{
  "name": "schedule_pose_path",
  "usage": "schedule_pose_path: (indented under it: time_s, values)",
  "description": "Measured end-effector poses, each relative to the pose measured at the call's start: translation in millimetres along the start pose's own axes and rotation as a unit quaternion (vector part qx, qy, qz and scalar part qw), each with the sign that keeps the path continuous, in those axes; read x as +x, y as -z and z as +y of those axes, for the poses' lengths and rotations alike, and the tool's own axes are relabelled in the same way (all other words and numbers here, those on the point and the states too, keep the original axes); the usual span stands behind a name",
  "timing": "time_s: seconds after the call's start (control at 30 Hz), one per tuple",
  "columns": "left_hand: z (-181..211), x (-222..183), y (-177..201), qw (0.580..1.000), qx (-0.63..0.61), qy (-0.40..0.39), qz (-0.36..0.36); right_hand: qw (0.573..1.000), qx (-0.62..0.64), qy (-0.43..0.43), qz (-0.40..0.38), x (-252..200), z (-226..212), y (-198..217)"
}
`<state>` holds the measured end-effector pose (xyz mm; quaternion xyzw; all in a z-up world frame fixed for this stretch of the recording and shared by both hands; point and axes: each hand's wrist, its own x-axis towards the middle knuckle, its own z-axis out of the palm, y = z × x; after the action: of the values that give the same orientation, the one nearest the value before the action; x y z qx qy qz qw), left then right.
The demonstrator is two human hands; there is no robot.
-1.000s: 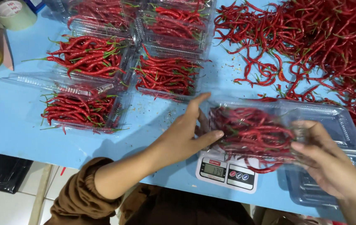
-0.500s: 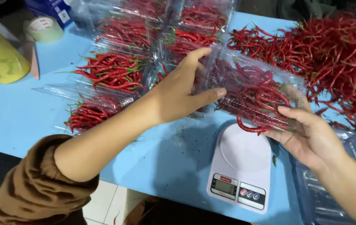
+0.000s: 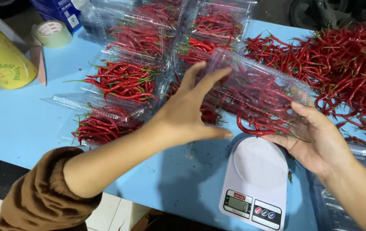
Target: The person sorts red chili peppers by hand, places them onto a digital scale to check their weight, and then transfers them into plastic containers.
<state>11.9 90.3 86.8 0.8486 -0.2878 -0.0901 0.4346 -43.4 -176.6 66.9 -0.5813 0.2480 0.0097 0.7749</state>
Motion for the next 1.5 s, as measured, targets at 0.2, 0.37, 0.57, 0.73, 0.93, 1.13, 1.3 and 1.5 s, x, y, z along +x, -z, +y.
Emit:
schedule_pose_path:
  time_s: [0.2,0.37,0.57,0.73,0.93,1.13,1.3,1.5]
  values:
    - [2.5,-7.8,-17.0,0.985,0.136,-0.038,0.101,1.000,0.004,-0.018,0.011,-9.3,10.1,-7.4]
    - [-6.1,-5.9,-24.0,0.977,0.140,-0.067,0.149,0.999,0.019,-0.039,0.029,-10.4,13.7,-10.2]
    - [-1.9,-6.3,-24.8,0.976,0.137,-0.052,0.159,0.998,0.028,-0.054,0.028,-8.8,19.3,-7.8]
    - [-6.6,-3.0,-28.3,0.972,0.144,-0.046,0.181,0.997,0.039,-0.065,0.018,-16.2,20.7,-15.5]
    - [-11.7,-0.9,-35.6,0.960,0.168,-0.057,0.214,0.998,0.040,-0.023,-0.035,-18.8,29.2,-12.7]
    - [-2.5,-10.0,-25.9,0.961,0.164,-0.123,0.185,1.000,0.025,0.002,-0.009,-2.3,40.0,29.2]
    - [-10.9,6.5,13.4,0.971,0.103,-0.191,0.099,0.998,0.033,0.053,-0.017,17.5,31.1,84.9]
    - [-55.3,77.1,11.0,0.909,0.352,-0.169,0.147,0.994,0.051,0.089,0.044,25.0,4.8,99.9]
